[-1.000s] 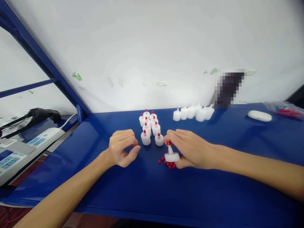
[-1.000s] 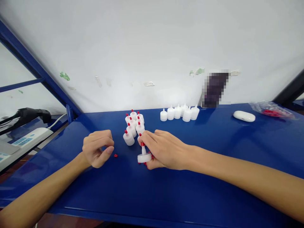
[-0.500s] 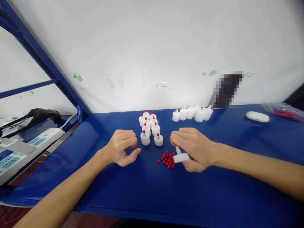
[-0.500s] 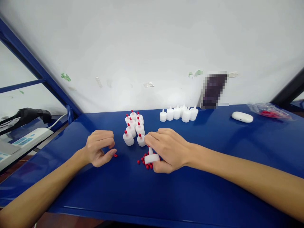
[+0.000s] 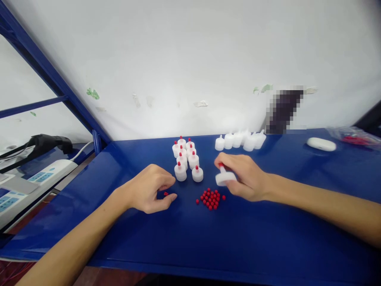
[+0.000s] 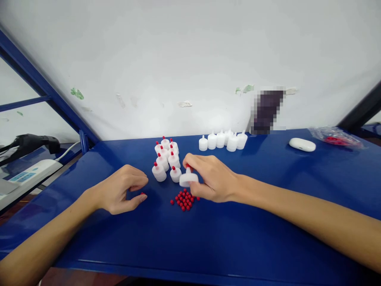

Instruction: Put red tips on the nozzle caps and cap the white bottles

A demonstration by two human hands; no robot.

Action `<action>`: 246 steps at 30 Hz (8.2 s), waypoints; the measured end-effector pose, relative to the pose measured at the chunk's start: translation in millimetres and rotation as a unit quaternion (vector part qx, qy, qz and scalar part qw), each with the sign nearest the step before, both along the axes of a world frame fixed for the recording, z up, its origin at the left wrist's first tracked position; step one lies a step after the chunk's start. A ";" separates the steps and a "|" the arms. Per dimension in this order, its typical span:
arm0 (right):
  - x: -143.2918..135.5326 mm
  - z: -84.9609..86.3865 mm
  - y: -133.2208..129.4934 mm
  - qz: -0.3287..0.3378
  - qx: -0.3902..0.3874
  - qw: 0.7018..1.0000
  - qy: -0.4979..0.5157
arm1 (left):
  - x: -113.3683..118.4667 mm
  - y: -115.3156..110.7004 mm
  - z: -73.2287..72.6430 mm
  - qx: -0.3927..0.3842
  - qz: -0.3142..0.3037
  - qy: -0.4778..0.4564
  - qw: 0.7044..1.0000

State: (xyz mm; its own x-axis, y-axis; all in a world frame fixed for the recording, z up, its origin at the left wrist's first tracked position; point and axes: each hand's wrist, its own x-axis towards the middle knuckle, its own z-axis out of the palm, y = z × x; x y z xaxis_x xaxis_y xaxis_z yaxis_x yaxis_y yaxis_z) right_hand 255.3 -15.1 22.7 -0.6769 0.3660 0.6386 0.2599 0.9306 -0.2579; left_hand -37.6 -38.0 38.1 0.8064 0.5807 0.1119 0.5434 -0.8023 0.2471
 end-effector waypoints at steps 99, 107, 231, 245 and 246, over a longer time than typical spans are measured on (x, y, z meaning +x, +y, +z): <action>-25.9 -7.9 -18.4 -0.009 0.203 0.973 -0.111 | 41.2 -12.4 -33.1 -0.336 0.136 -0.407 0.838; -27.7 -4.2 -19.2 -0.056 0.181 0.975 -0.114 | 41.0 -17.7 -32.4 -0.299 0.117 -0.374 0.870; -14.1 0.1 -34.4 0.043 0.171 0.977 -0.124 | 35.1 -23.5 -23.5 -0.132 -0.009 -0.337 0.932; -21.6 -2.9 -32.5 0.017 0.189 0.979 -0.075 | 39.2 -26.5 -32.3 -0.360 0.064 -0.439 0.821; -22.0 -2.6 -32.5 0.017 0.191 0.979 -0.070 | 39.8 -26.0 -31.9 -0.362 0.063 -0.436 0.821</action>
State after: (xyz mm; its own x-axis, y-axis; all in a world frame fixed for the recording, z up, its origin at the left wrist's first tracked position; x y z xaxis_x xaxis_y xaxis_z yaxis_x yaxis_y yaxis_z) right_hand 233.2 -47.5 20.1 -0.7760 0.0942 0.6236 0.2341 0.9612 0.1461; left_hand 2.2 -64.0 6.2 0.5311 0.8224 0.2039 -0.0261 -0.2246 0.9741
